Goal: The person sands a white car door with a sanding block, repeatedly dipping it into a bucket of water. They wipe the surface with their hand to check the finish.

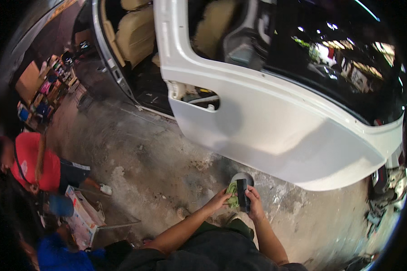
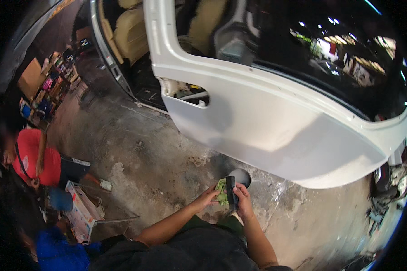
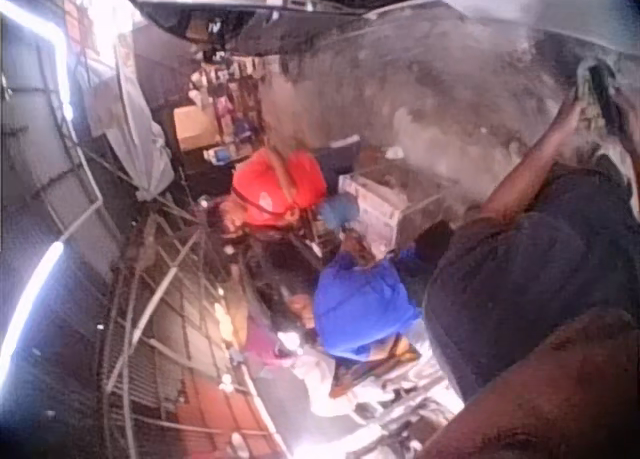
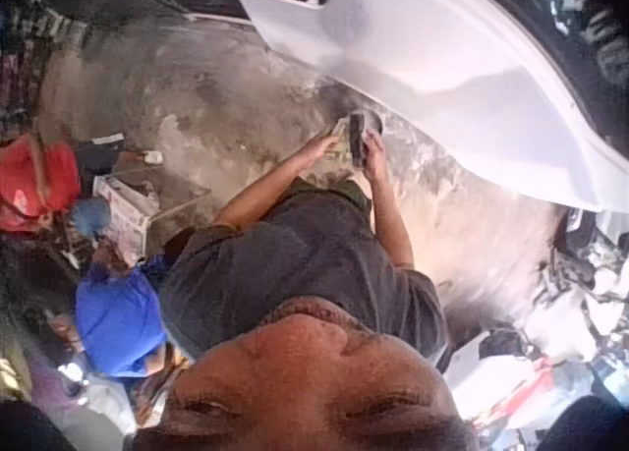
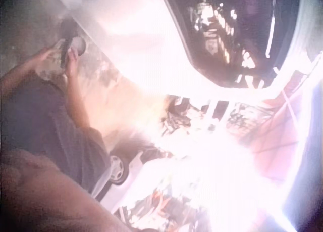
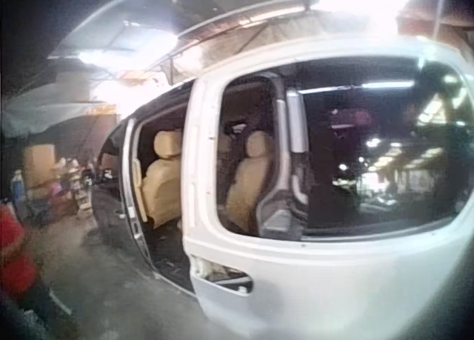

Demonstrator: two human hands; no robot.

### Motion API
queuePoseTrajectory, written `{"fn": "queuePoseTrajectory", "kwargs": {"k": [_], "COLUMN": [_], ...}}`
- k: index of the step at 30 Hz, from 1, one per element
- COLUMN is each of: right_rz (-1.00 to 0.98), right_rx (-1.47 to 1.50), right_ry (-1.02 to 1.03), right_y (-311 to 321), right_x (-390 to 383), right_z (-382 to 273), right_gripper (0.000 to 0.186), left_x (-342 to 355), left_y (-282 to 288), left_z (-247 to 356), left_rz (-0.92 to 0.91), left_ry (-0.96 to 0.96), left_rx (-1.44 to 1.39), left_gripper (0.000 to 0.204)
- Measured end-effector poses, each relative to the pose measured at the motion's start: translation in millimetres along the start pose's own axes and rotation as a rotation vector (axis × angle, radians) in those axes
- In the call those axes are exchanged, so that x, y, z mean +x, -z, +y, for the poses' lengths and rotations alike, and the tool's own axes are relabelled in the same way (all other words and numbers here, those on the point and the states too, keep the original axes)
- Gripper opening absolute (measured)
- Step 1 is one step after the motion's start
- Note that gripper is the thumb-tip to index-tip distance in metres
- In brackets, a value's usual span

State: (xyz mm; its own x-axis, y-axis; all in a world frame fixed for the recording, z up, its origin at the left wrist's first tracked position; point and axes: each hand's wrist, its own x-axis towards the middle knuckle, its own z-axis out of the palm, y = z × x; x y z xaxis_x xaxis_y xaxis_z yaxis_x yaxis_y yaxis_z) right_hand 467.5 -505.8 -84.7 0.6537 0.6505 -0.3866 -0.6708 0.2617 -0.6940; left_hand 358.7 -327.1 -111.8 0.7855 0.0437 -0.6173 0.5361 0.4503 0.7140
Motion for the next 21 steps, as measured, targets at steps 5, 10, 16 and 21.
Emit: {"fn": "queuePoseTrajectory", "kwargs": {"k": [5,10,16,21], "right_rz": [0.068,0.043,0.052,0.124], "right_rx": [-0.085,-0.283,-0.638,-0.641], "right_ry": [-0.042,0.009,0.0,-0.009], "right_y": [54.8,86.3,123.8,156.1], "right_x": [13.9,56.9,109.2,148.2], "right_z": [-37.0,-36.8,-8.3,29.3], "right_gripper": [0.03,0.035,0.045,0.04], "left_x": [27.4,-12.4,-35.2,-94.5], "left_y": [-8.0,11.7,2.7,76.5], "left_z": [-67.5,-105.8,-137.3,-222.4], "left_rz": [0.049,0.081,-0.122,-0.391], "left_ry": [-0.005,0.163,0.439,0.021], "left_rx": [0.118,1.226,1.179,0.827], "left_gripper": [0.072,0.068,0.056,0.04]}}
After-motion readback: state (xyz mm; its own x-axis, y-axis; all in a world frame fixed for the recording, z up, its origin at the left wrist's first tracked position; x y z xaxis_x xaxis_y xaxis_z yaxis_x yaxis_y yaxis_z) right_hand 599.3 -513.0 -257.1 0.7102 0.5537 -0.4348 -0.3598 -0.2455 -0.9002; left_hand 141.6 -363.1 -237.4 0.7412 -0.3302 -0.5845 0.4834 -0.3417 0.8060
